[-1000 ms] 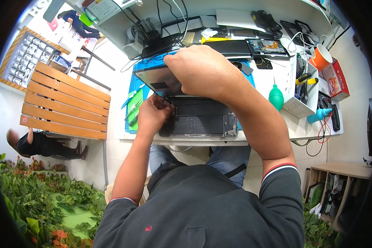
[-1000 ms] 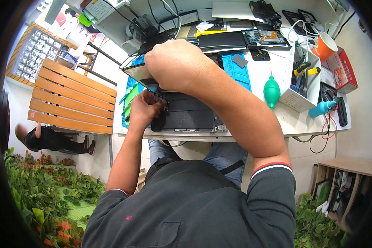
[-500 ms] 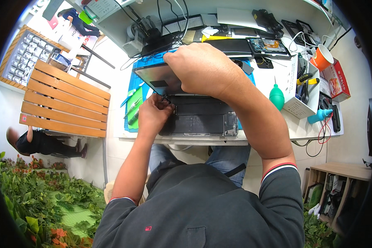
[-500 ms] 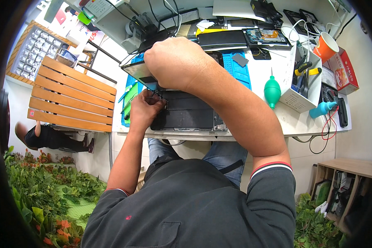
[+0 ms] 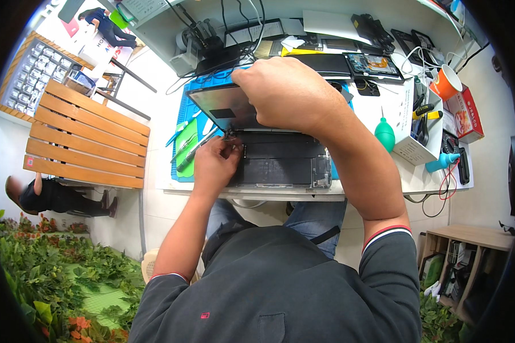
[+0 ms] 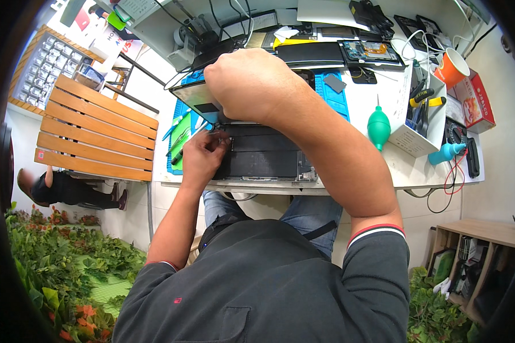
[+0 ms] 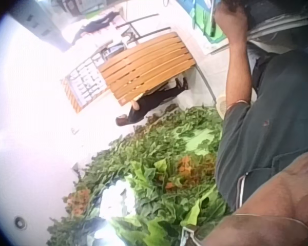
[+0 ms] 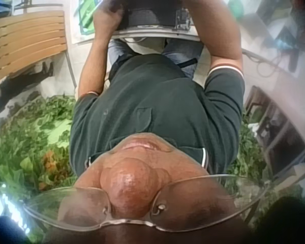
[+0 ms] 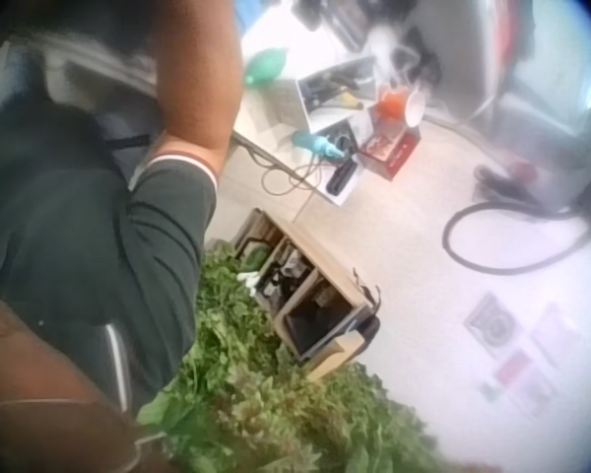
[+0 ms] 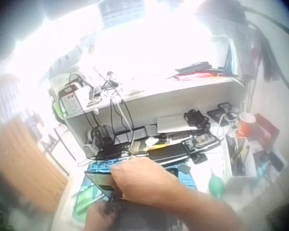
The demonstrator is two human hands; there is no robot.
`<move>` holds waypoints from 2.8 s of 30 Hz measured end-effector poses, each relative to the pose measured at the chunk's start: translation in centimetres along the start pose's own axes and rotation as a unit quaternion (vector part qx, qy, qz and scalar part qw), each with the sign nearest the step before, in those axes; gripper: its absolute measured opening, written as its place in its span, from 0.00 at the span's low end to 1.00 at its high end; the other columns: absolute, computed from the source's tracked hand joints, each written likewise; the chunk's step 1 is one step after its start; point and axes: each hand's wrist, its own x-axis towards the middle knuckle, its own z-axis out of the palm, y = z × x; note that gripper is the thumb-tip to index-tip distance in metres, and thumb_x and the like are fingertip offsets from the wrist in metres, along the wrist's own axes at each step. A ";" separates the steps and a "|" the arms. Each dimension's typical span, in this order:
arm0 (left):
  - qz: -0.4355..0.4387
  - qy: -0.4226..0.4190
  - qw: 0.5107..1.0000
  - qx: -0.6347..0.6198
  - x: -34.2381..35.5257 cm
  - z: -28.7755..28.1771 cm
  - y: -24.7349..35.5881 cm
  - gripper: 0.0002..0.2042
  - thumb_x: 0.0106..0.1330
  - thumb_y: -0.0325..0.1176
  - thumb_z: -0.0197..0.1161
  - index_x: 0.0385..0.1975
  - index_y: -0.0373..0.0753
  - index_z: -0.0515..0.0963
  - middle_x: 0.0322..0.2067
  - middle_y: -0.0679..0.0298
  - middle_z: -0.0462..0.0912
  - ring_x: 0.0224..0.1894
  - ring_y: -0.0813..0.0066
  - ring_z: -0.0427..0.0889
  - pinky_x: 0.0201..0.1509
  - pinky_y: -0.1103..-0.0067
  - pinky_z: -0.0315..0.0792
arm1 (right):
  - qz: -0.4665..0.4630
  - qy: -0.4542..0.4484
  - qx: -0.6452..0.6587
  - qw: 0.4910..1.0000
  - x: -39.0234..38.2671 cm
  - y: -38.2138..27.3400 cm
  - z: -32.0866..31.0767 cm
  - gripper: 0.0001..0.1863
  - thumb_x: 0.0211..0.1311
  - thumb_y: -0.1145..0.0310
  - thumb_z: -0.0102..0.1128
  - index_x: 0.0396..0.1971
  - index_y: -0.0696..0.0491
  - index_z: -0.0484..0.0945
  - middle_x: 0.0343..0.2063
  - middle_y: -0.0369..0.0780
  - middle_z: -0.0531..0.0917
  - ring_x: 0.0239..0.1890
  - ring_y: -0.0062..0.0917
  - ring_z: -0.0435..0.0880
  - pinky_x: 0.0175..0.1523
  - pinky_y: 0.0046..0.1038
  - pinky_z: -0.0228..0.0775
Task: The person uses a screwdriver to remove screws from a tablet, separates the screen assembly from the chassis, and handles the internal connectors.
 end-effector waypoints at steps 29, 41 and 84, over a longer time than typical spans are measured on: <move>0.103 -0.172 0.980 0.012 0.8 -3.4 0.5 0.13 0.70 0.25 0.70 0.52 0.36 0.92 0.32 0.55 0.82 0.31 0.61 0.82 0.38 0.71 0.74 | 0.025 -0.136 -0.009 0.990 1.9 1.2 -1.8 0.18 0.62 0.70 0.71 0.51 0.59 0.88 0.44 0.53 0.92 0.50 0.49 0.93 0.56 0.45 0.85; 0.135 -0.135 0.981 -0.044 0.8 -2.8 1.2 0.06 0.67 0.27 0.76 0.42 0.37 0.92 0.30 0.58 0.83 0.27 0.64 0.85 0.34 0.72 0.77 | 0.033 -0.144 -0.014 0.989 1.7 1.1 -2.2 0.19 0.61 0.73 0.67 0.52 0.58 0.87 0.45 0.53 0.92 0.50 0.49 0.92 0.57 0.46 0.85; 0.505 -0.289 0.807 0.097 0.6 6.9 12.2 0.09 0.68 0.34 0.68 0.35 0.35 0.78 0.35 0.53 0.81 0.33 0.60 0.89 0.32 0.67 0.83 | 0.013 -0.122 -0.019 0.992 1.7 0.7 -1.4 0.15 0.61 0.74 0.66 0.48 0.58 0.88 0.43 0.52 0.92 0.50 0.49 0.93 0.55 0.46 0.85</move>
